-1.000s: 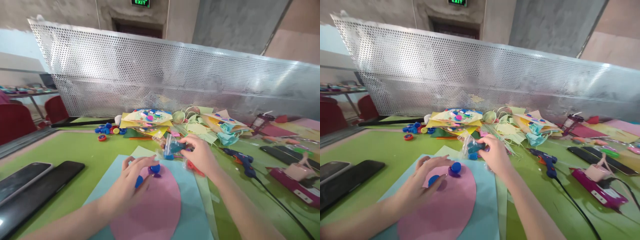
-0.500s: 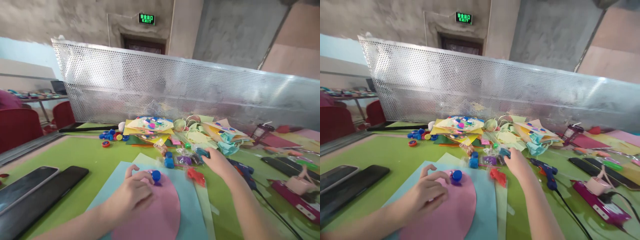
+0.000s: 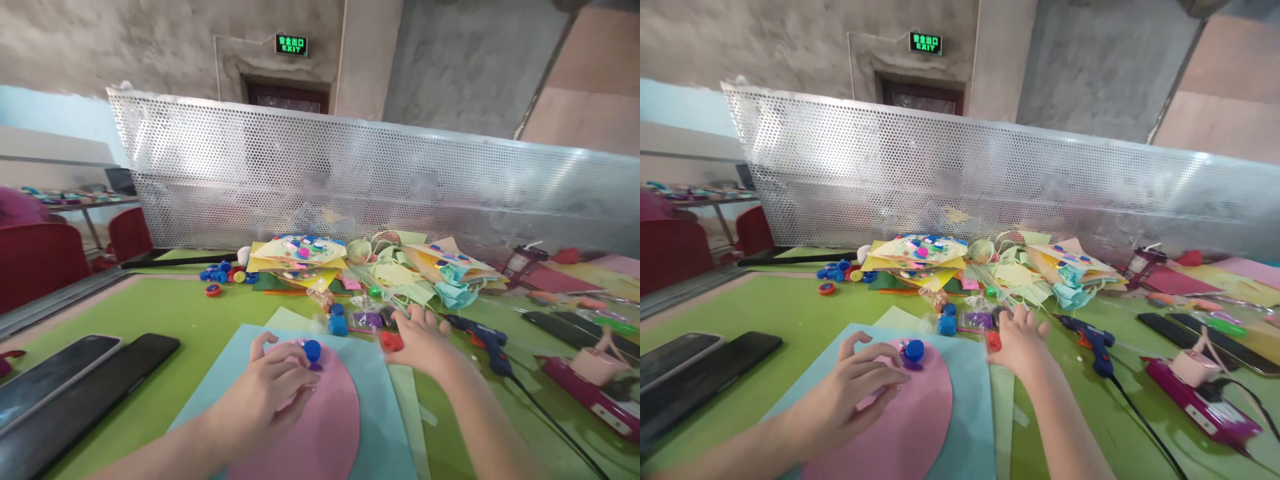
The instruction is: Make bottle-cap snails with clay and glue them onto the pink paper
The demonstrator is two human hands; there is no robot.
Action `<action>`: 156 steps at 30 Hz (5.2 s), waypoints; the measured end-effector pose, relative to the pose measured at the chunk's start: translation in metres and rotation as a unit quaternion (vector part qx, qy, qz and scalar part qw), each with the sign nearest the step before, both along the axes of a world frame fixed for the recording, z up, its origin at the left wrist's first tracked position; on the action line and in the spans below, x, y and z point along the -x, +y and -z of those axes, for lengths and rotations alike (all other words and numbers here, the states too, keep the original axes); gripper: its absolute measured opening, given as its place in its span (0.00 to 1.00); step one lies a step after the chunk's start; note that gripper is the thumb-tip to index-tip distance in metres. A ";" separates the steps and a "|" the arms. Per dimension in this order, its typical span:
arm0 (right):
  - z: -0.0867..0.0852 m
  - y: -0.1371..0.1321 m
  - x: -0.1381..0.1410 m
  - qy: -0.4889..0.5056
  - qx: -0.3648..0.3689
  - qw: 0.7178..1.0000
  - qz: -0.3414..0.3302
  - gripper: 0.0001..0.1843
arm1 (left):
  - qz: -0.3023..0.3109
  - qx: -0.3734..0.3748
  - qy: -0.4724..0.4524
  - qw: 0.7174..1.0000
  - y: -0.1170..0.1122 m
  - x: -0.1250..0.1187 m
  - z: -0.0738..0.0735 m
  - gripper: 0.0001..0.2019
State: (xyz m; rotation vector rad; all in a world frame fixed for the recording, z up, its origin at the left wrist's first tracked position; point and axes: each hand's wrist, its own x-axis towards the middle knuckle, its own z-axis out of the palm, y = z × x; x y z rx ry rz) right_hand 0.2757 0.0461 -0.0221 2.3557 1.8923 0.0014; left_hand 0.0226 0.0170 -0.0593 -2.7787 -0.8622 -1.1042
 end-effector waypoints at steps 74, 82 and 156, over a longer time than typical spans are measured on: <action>0.009 -0.050 0.076 0.424 -0.058 0.820 -0.381 0.15 | 0.065 0.437 -0.164 0.882 -0.021 -0.009 -0.018 0.11; 0.005 -0.049 0.075 0.418 0.002 0.838 -0.351 0.08 | 0.104 0.467 -0.205 0.854 -0.016 -0.010 -0.010 0.11; 0.000 -0.055 0.079 0.545 -0.045 0.776 -0.316 0.06 | -0.001 0.548 -0.227 0.805 -0.010 -0.010 0.007 0.27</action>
